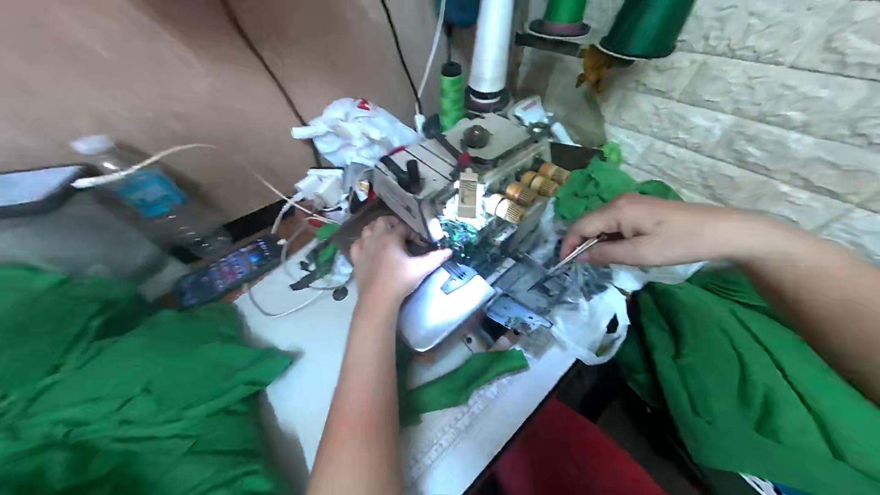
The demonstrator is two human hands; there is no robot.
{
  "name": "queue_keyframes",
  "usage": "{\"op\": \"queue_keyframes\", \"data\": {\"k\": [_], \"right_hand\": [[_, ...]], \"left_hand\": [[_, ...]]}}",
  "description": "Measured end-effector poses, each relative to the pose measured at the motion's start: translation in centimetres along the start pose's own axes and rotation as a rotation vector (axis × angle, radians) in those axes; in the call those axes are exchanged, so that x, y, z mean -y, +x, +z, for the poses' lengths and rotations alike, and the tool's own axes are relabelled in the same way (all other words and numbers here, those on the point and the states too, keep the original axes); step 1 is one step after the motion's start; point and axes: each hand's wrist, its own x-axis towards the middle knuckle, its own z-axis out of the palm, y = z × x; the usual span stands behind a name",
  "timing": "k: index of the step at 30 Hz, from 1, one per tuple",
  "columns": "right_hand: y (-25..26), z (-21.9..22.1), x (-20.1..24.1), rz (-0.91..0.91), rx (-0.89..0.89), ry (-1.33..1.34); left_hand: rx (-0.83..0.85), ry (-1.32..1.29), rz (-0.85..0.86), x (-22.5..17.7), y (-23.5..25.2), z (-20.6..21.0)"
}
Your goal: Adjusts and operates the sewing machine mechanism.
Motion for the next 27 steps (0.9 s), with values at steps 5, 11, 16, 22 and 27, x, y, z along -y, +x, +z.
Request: {"op": "queue_keyframes", "data": {"k": [5,11,16,22,27], "right_hand": [[1.3,4.5,-3.1,0.337,-0.127,0.688],[3.4,7.2,-3.4,0.299,-0.14,1.016],[3.4,7.4,-3.3,0.207,-0.147,1.096],[3.2,8.0,-2.8,0.287,-0.184,1.129],[3.1,8.4,-2.8,0.299,-0.254,1.161]], "left_hand": [[0.062,0.048,-0.045,-0.4,0.3,-0.3],[0.06,0.057,-0.065,-0.3,0.3,-0.3],[0.072,0.025,-0.104,-0.1,0.2,-0.4],[0.032,-0.087,-0.164,0.1,-0.1,-0.2],[-0.006,-0.24,-0.158,0.3,-0.6,-0.1]]}}
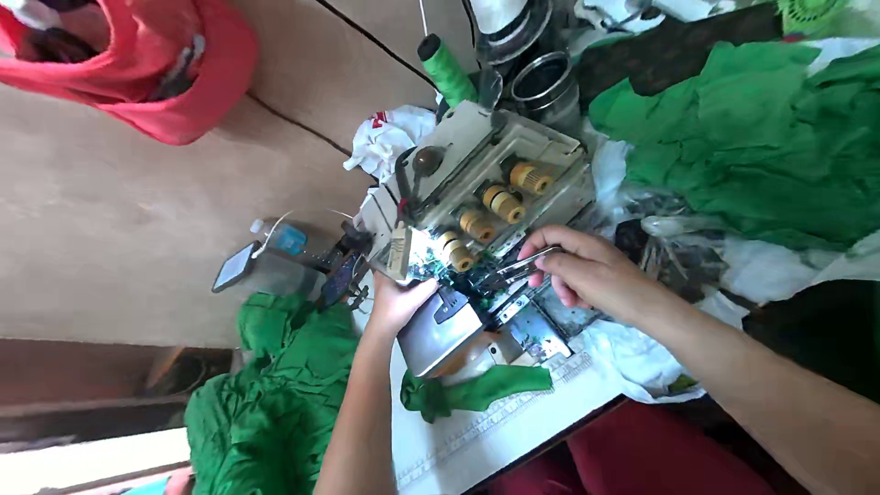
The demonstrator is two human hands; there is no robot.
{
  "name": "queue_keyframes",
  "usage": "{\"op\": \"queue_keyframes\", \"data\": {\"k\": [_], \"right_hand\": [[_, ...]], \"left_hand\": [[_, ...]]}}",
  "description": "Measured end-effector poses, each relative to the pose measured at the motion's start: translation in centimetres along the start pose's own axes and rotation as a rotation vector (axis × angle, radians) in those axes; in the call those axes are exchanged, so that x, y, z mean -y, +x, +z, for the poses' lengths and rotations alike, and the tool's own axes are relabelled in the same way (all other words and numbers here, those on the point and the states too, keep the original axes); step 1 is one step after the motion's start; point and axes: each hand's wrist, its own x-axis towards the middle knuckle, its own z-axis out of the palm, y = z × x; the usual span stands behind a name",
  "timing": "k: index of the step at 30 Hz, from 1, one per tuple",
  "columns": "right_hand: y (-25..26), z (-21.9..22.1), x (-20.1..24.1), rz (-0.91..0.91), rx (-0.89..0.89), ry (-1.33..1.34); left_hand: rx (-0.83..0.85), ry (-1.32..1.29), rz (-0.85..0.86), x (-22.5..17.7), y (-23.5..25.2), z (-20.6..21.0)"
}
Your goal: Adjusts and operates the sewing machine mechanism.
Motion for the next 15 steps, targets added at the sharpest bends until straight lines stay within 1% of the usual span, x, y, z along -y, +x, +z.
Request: {"op": "queue_keyframes", "data": {"k": [2,4,6,9,13,15], "right_hand": [[0.1,0.1,-0.7,-0.043,0.005,0.035],[0.4,0.1,-1.5,-0.121,0.031,0.028],[0.8,0.2,-2.1,-0.213,0.057,0.004],[1.3,0.7,-2.6,-0.331,0.04,-0.017],[1.7,1.5,-2.6,-0.4,0.025,-0.045],[1.8,1.9,-2.6,-0.431,0.01,-0.051]], "left_hand": [[0.009,-0.06,0.034,0.0,-0.2,0.1],[0.013,-0.093,0.027,-0.5,-0.6,0.2],[0.003,-0.079,-0.039,-1.2,-1.0,0.2],[-0.018,-0.014,-0.134,-1.8,-1.4,0.1],[-0.029,-0.029,-0.161,-2.0,-1.7,0.1],[-0.053,-0.007,-0.204,-2.5,-1.9,0.3]]}}
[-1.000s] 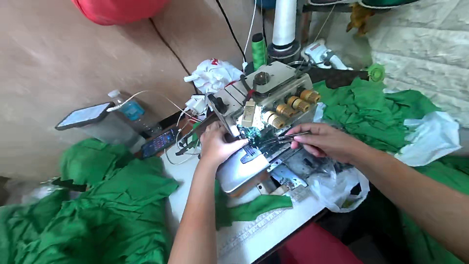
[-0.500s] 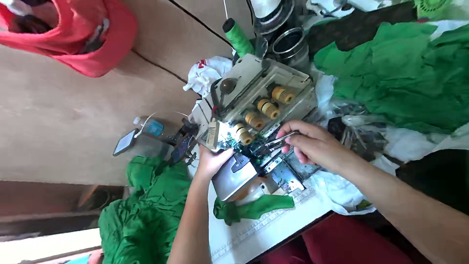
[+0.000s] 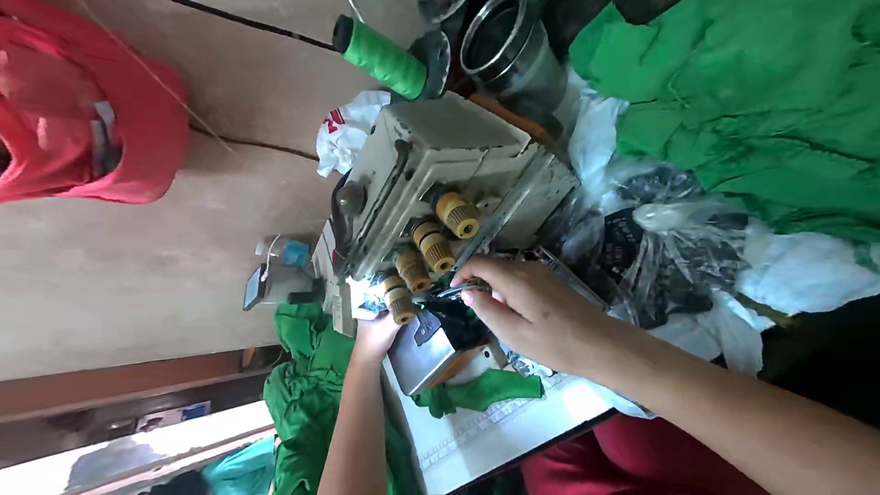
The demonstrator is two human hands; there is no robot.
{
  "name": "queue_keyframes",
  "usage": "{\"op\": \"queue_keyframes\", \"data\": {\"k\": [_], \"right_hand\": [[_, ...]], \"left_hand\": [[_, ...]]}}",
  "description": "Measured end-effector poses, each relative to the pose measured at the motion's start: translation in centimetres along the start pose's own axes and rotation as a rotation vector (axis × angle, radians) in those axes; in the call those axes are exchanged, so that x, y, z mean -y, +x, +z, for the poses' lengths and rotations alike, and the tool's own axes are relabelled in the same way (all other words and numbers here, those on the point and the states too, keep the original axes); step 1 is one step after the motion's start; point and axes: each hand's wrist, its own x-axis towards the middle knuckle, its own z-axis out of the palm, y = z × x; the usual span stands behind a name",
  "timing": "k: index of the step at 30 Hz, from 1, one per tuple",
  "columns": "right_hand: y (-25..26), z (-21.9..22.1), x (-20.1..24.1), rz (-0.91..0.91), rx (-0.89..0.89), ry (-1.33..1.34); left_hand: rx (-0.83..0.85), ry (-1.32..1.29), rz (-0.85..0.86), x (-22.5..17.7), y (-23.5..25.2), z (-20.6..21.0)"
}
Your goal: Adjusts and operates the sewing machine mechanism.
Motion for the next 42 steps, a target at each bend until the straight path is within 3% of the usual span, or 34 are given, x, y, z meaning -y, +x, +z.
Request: {"op": "queue_keyframes", "data": {"k": [17,21,42], "right_hand": [[0.4,0.7,-0.8,-0.032,0.042,-0.135],[0.0,0.7,-0.9,-0.109,-0.096,-0.246],[0.4,1.5,-1.0,-0.141,-0.153,-0.132]], "left_hand": [[-0.047,0.045,-0.007,0.5,-0.2,-0.2],[-0.066,0.069,-0.024,0.7,-0.3,-0.2],[-0.054,0.068,-0.025,0.6,-0.2,-0.3]]}}
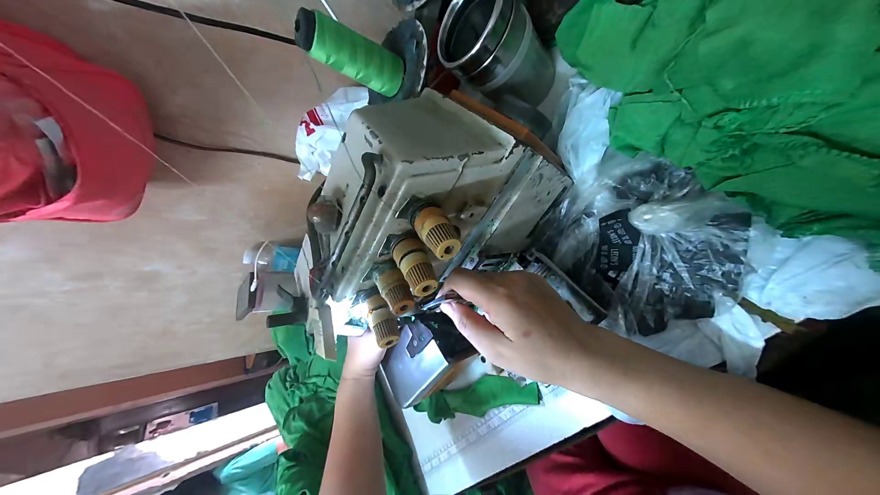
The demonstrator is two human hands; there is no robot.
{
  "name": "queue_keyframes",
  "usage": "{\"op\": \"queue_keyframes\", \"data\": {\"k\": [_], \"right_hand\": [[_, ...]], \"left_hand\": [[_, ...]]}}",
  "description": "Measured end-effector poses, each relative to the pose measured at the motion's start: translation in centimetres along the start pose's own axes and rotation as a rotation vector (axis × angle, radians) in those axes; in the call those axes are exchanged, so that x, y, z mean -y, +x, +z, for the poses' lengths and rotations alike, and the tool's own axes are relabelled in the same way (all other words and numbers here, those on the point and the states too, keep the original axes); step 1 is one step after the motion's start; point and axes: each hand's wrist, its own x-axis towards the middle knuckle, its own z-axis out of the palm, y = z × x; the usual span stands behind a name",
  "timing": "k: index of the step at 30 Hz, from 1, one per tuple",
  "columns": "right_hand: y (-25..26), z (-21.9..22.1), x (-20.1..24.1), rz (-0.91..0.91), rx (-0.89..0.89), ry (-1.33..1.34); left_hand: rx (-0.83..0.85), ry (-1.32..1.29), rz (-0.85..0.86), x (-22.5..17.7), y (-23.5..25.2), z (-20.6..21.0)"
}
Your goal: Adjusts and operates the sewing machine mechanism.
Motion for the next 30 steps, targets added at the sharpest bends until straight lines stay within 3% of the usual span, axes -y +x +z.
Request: {"op": "queue_keyframes", "data": {"k": [17,23,30], "right_hand": [[-0.2,0.4,0.3,0.027,-0.022,-0.008],[-0.7,1.0,0.9,-0.085,-0.007,-0.122],[-1.8,0.4,0.4,-0.315,-0.162,-0.36]], "left_hand": [[0.019,-0.041,0.032,0.1,0.2,0.0],[0.025,-0.055,0.048,0.1,0.2,0.1],[0.035,-0.091,0.064,0.1,0.2,0.2]]}}
